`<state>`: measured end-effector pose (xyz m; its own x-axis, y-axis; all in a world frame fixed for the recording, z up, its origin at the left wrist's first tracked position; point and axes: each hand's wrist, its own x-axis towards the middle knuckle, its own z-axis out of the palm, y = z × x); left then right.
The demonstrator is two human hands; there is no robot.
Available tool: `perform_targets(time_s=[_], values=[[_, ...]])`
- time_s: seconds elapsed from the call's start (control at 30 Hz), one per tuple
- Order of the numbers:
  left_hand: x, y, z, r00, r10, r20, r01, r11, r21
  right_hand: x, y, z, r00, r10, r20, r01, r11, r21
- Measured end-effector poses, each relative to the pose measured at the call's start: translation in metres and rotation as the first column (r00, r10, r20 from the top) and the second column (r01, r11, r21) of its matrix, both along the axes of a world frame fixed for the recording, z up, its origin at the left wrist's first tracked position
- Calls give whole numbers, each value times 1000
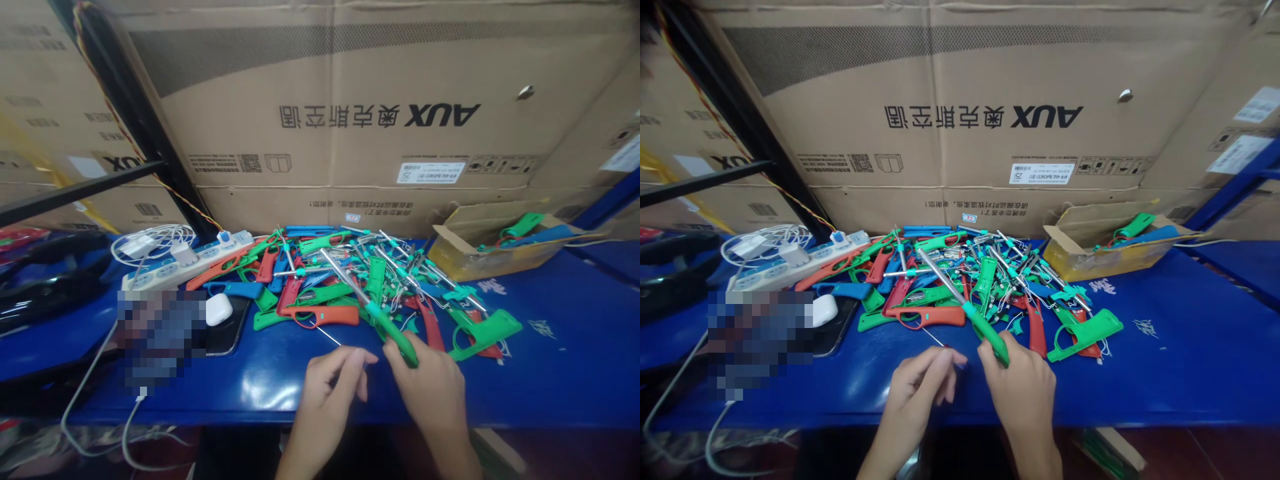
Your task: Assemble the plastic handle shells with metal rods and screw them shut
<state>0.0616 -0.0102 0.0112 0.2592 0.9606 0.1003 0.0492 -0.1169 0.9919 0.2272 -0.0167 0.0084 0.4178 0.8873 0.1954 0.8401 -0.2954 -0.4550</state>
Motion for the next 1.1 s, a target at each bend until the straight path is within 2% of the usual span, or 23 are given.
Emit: perform_targets(time_s=[0.17,0.37,0.57,0.8,1.1], values=[[-1,1,0,1000,-4,-20,4,1000,1,2,-1,-3,997,2,-71,1,999,47],[0,1,0,1000,-15,8,15,1000,13,2,1,5,993,-22,-118,18,999,-37],[1,1,1,1000,-15,6,15,1000,14,2,3,9,997,2,-78,-10,995,-101],[1,1,-2,1000,-10,-5,10,1000,10,6,4,8,986,21,-167,-36,995,-90],[2,0,0,1000,5,-24,-5,1000,-20,10,8,7,969,36,-245,-38,999,-7]])
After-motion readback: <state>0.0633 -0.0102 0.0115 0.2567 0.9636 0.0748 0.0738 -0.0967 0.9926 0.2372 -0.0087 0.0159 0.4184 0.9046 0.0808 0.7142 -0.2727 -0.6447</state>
